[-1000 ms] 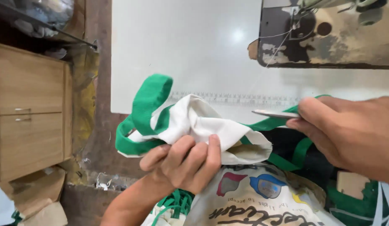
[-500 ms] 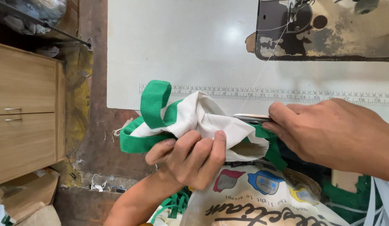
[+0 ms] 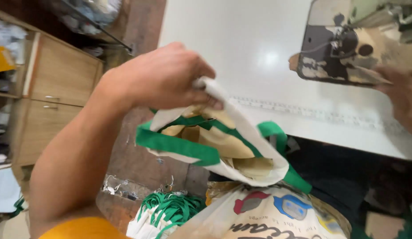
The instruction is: The person sews a white tote bag with green straps using a sewing machine, guiding the fabric and straps under the needle. They then use scissors to cut the thread and inspect the finished stitching.
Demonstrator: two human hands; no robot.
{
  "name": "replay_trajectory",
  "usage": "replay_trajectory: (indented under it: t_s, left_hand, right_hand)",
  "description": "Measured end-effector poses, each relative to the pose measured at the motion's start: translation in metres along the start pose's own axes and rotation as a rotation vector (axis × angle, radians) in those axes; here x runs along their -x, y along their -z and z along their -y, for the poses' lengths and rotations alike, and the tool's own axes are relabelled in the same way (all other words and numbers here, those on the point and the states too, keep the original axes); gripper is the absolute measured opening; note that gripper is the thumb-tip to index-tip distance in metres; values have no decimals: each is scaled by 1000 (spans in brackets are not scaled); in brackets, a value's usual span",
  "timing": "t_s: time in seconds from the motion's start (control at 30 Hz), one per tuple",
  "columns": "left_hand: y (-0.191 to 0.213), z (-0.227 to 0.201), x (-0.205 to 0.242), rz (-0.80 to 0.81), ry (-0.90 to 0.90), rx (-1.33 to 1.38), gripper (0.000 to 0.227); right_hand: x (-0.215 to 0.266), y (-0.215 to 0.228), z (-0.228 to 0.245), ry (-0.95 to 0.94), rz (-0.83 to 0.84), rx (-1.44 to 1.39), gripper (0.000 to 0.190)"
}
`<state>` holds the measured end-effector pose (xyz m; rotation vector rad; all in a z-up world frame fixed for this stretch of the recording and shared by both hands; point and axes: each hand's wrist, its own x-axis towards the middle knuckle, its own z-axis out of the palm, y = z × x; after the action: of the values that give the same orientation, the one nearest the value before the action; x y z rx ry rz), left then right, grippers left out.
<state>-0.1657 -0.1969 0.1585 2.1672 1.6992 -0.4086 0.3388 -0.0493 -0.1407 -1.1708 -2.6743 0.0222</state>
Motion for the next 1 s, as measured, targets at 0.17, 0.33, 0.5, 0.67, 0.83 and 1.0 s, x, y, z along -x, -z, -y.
replay_trajectory:
  t_s: [0.17,0.33,0.5,0.67,0.83,1.0]
  left_hand:
    - [38,-22,4,29,107,285,52]
    - [30,-51,4,-118,188,274,56]
    - [30,-87,19,-150,206,260,41]
    - [66,-65,47,-361,416,94,33]
    - [88,-41,72,-1101,-198,98,48]
    - [102,-55,75,-1087,-125,114,41]
  right_hand:
    - [19,17,51,-80,-252,-308,36]
    - [-7,143,215,-144,-207,-661,17]
    - [-89,144,313,-172,303,-1616,31]
    - [-124,187,327,43,103,-2578,22]
    - [-153,239,325,390,219,-2417,64]
    - [-177,256,330,546,162,-2293,49]
